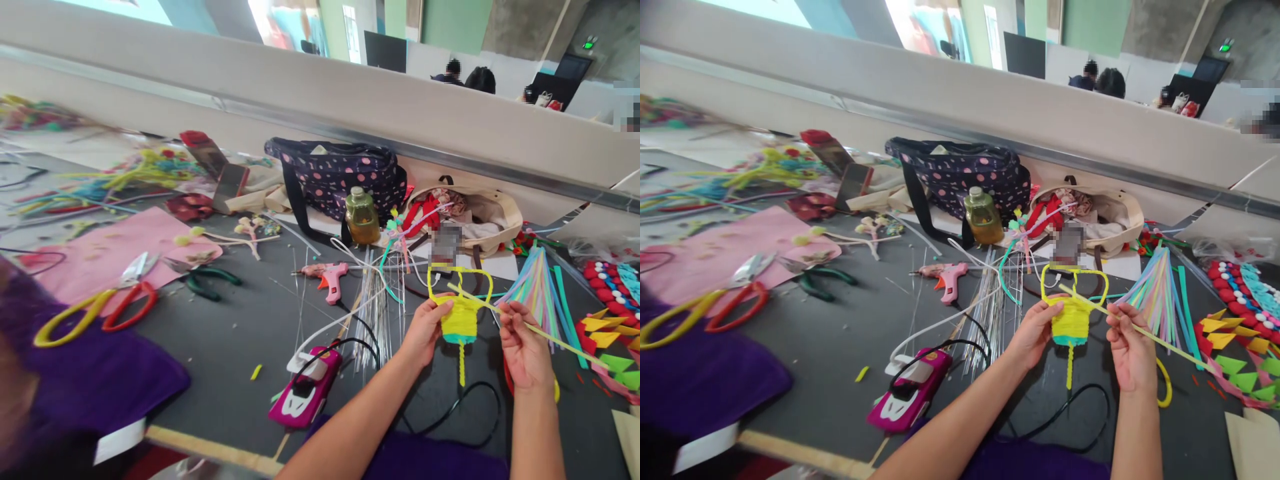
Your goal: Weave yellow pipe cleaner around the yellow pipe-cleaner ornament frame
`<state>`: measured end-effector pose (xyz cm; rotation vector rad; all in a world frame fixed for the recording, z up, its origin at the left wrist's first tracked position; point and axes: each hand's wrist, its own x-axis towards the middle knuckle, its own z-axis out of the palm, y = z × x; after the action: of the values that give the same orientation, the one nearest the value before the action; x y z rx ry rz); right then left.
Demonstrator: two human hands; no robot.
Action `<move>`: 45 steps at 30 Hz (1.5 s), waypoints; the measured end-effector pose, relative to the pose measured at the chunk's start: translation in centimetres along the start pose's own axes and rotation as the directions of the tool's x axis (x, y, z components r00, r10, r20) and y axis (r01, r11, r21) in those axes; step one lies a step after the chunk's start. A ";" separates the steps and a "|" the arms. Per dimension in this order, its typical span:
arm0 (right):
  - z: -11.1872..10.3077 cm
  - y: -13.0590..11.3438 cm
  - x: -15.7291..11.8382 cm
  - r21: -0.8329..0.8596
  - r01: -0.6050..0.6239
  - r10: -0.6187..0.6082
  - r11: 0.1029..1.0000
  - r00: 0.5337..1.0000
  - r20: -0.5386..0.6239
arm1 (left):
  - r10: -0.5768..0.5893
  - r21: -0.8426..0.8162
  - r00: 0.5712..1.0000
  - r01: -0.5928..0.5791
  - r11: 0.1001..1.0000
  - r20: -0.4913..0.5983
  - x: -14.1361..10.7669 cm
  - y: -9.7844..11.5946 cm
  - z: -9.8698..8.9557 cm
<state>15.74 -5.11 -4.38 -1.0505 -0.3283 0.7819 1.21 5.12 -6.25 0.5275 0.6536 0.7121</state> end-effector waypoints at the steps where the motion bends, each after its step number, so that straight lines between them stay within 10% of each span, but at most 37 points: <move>1: 0.1 0.0 -0.1 -0.016 -0.003 0.003 1.000 1.000 -0.004 | 0.005 -0.005 1.000 -0.005 1.000 -0.003 0.0 0.0 0.0; 12: 1.0 0.7 -0.2 -0.114 0.065 -0.065 0.991 0.998 0.004 | 0.115 -0.065 0.991 -0.120 0.991 -0.066 -0.2 -0.6 0.5; 30: 2.2 1.5 -0.5 -0.287 0.229 -0.294 0.930 0.932 -0.210 | -0.006 -0.015 1.000 0.006 1.000 0.014 -0.7 -0.6 0.9; 45: 0.5 1.8 0.7 -0.178 0.155 -0.210 0.972 0.915 -0.346 | 0.033 -0.071 0.999 -0.034 0.997 -0.016 -0.8 -0.7 1.2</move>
<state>15.16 -3.84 -5.80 -1.2592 -0.1650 0.3864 1.86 3.79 -5.55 0.4689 0.6323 0.7686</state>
